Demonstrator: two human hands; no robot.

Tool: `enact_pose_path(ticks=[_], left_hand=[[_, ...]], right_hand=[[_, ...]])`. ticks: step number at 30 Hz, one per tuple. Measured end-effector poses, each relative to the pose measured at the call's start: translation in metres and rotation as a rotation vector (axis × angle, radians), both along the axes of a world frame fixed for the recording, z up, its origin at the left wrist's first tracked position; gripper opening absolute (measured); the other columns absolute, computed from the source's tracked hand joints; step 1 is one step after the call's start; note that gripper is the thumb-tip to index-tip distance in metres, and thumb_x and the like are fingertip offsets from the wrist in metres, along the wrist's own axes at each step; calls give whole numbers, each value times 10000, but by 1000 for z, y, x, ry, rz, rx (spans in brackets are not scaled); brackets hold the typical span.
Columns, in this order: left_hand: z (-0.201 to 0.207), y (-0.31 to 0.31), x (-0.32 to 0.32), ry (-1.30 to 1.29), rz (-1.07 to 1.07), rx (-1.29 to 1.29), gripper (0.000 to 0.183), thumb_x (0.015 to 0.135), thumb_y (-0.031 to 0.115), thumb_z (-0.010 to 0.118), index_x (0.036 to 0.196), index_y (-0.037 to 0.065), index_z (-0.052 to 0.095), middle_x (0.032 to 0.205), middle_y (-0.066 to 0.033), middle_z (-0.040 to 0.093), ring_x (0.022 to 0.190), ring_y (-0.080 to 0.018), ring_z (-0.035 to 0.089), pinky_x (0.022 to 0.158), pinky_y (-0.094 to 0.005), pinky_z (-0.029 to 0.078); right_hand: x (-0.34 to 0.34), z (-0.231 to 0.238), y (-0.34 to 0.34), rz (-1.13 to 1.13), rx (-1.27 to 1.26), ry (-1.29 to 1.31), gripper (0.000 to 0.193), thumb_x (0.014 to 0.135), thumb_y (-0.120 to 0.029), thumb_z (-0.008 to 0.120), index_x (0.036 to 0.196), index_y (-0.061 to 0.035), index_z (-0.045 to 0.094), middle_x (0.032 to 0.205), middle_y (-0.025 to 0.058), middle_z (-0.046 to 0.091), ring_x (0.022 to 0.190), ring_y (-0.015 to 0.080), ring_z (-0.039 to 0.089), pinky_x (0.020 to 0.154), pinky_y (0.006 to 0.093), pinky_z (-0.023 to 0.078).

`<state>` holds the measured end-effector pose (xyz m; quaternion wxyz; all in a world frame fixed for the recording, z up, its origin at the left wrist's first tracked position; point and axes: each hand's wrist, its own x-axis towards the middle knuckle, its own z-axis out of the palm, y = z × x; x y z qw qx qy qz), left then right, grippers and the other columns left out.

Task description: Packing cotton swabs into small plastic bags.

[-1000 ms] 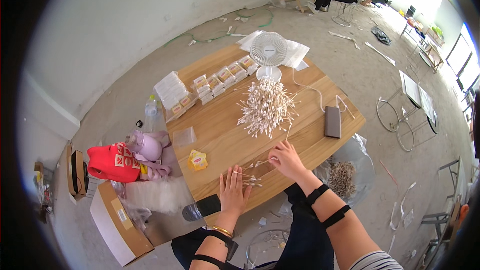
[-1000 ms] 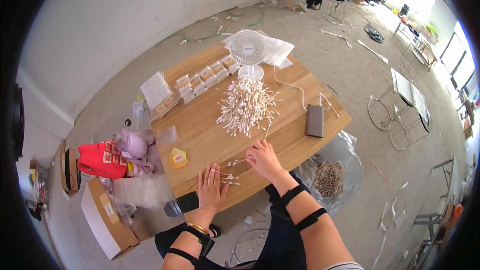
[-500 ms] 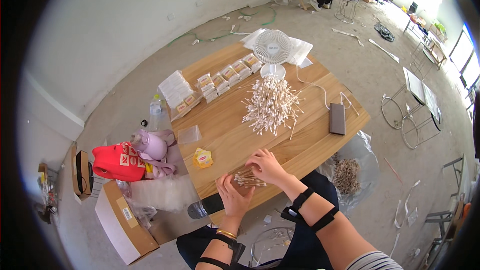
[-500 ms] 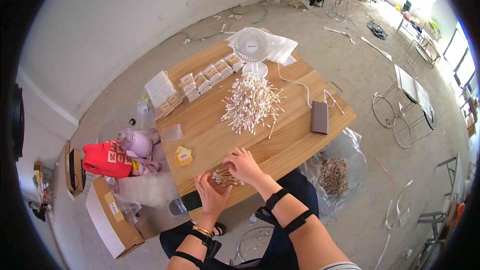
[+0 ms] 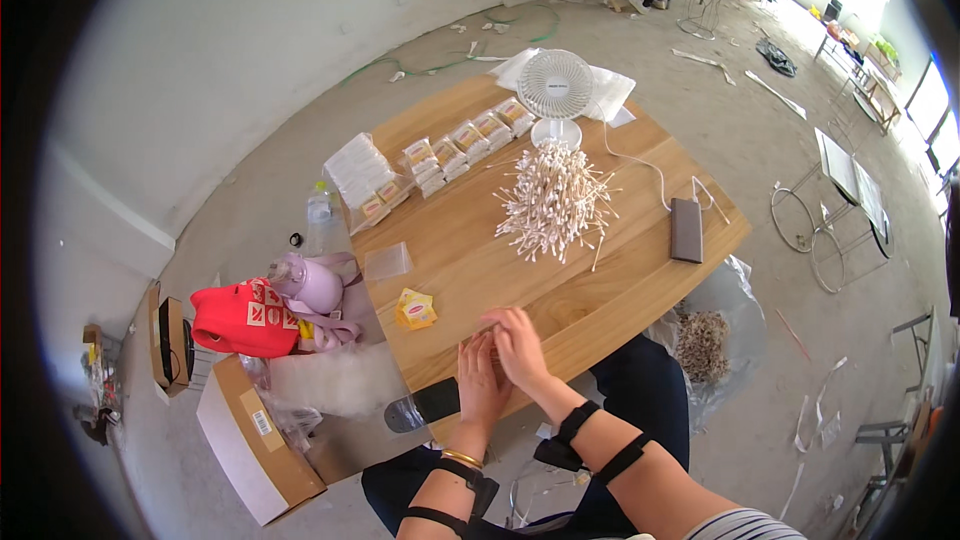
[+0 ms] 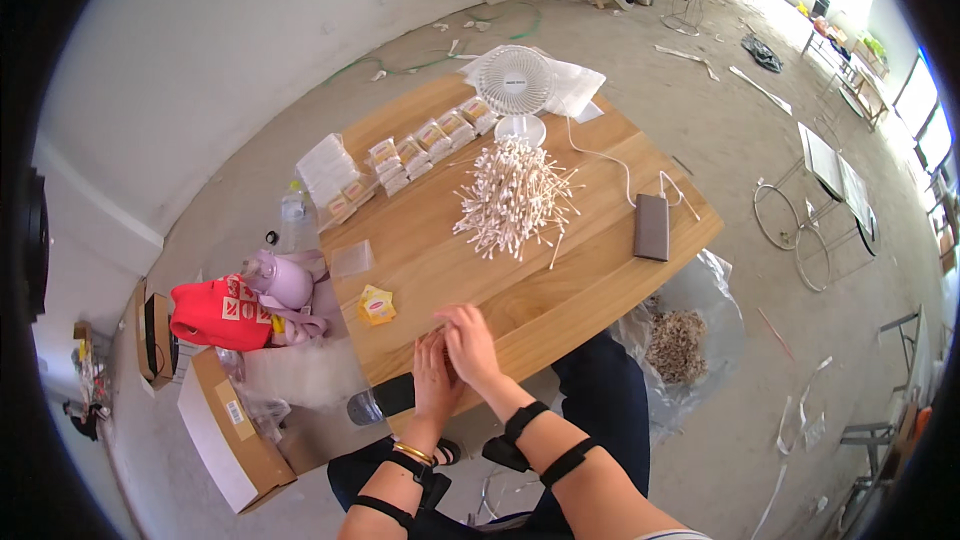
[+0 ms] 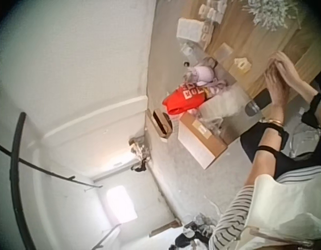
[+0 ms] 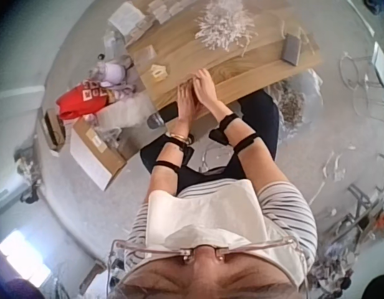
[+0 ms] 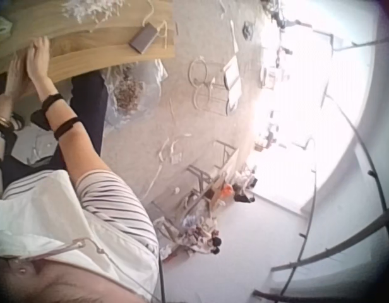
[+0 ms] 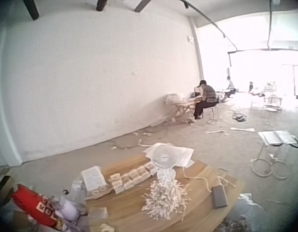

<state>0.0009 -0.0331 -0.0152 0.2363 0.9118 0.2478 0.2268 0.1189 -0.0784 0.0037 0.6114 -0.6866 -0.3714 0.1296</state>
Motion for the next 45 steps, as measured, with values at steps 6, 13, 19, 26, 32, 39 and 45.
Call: enact_pose_path(ticks=[6,13,19,26,32,39,45], left_hand=[[7,-1,1,8,90,-39,715,850,138,711,1468,-31,394,1491,-246,414,1434,-420,367,1220,-561,267],[-1,-1,8,298,71,175,783,923,286,631,1540,-52,289,1590,-238,320,1523,-408,242,1248,-533,202],[-13,2,5,217,76,156,792,915,278,629,1554,-33,279,1573,-245,341,1520,-406,248,1246,-544,195],[6,-3,-1,385,51,220,852,956,412,600,1549,-88,248,1613,-253,291,1538,-393,200,1259,-565,122],[13,3,11,523,102,241,926,979,523,541,1563,-108,198,1643,-259,238,1555,-378,166,1261,-558,104],[14,13,16,523,132,227,982,965,569,540,1558,-127,184,1647,-281,211,1558,-382,158,1268,-535,90],[11,-10,-1,455,16,273,989,950,532,585,1535,-157,185,1605,-353,226,1528,-467,175,1254,-567,105]], right_hand=[[25,2,-36,-212,-73,-105,178,935,-6,540,1079,-32,642,1126,171,628,1084,369,592,940,434,487],[16,0,-30,-123,-147,-104,257,916,-2,506,1143,-28,622,1195,198,606,1168,388,560,1011,449,464],[-17,6,-1,182,21,120,343,927,-65,462,1236,-25,604,1326,245,535,1300,409,493,1106,442,417],[24,1,-31,-123,-144,-212,296,886,-14,561,1180,-9,592,1223,213,562,1269,412,516,1125,468,412],[22,-1,-30,-124,-256,-416,305,890,-19,564,1194,-8,591,1243,181,559,1300,384,497,1106,461,421],[22,-6,-31,-120,-236,-376,342,840,-53,601,1178,-3,601,1227,172,568,1312,377,488,1145,457,393],[22,-4,-32,-126,-256,-391,371,833,-51,610,1200,-7,586,1237,171,560,1310,368,488,1163,453,382]])
